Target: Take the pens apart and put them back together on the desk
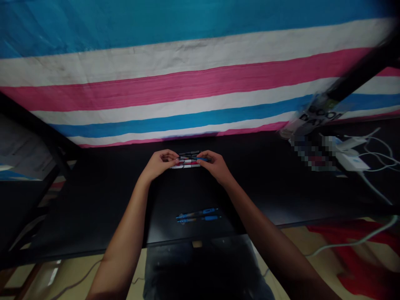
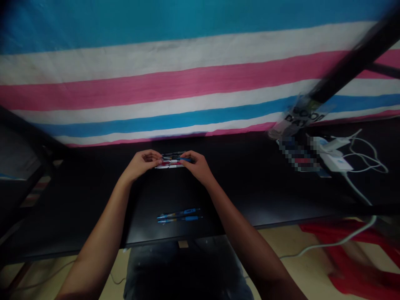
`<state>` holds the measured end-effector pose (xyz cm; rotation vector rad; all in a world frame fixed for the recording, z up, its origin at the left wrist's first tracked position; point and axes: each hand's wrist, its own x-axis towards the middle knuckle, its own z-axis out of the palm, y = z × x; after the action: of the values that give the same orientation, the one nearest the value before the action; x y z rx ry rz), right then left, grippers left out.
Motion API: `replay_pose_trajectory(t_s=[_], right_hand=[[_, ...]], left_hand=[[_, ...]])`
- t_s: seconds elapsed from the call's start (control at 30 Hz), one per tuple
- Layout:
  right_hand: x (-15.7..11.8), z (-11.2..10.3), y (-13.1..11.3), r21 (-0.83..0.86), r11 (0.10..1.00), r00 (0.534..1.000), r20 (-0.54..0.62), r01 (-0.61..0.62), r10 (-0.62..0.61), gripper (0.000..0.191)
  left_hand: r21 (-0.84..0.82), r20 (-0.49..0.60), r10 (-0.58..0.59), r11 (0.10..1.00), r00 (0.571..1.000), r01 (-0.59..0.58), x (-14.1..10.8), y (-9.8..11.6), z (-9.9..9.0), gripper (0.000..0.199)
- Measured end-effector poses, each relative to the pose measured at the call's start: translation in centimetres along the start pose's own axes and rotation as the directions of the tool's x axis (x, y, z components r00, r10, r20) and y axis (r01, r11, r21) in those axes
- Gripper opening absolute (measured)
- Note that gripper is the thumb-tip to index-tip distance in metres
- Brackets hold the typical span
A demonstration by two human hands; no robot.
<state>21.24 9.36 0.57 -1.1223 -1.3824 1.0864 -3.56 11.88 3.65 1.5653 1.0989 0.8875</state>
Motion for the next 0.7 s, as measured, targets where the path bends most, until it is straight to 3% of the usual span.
replay_pose_trajectory(t_s=[0.23, 0.7], right_hand=[[0.15, -0.02, 0.24, 0.065, 0.998, 0.999, 0.026, 0.021, -0.023, 0.023], [0.21, -0.15, 0.42, -0.026, 0.996, 0.996, 0.036, 0.080, -0.079, 0.017]], left_hand=[[0.018, 0.008, -0.002, 1.000, 1.000, 0.002, -0.07, 0.30, 0.45, 0.028], [0.038, 0.009, 0.066, 0.997, 0.998, -0.066, 0.12, -0.11, 0.80, 0.030]])
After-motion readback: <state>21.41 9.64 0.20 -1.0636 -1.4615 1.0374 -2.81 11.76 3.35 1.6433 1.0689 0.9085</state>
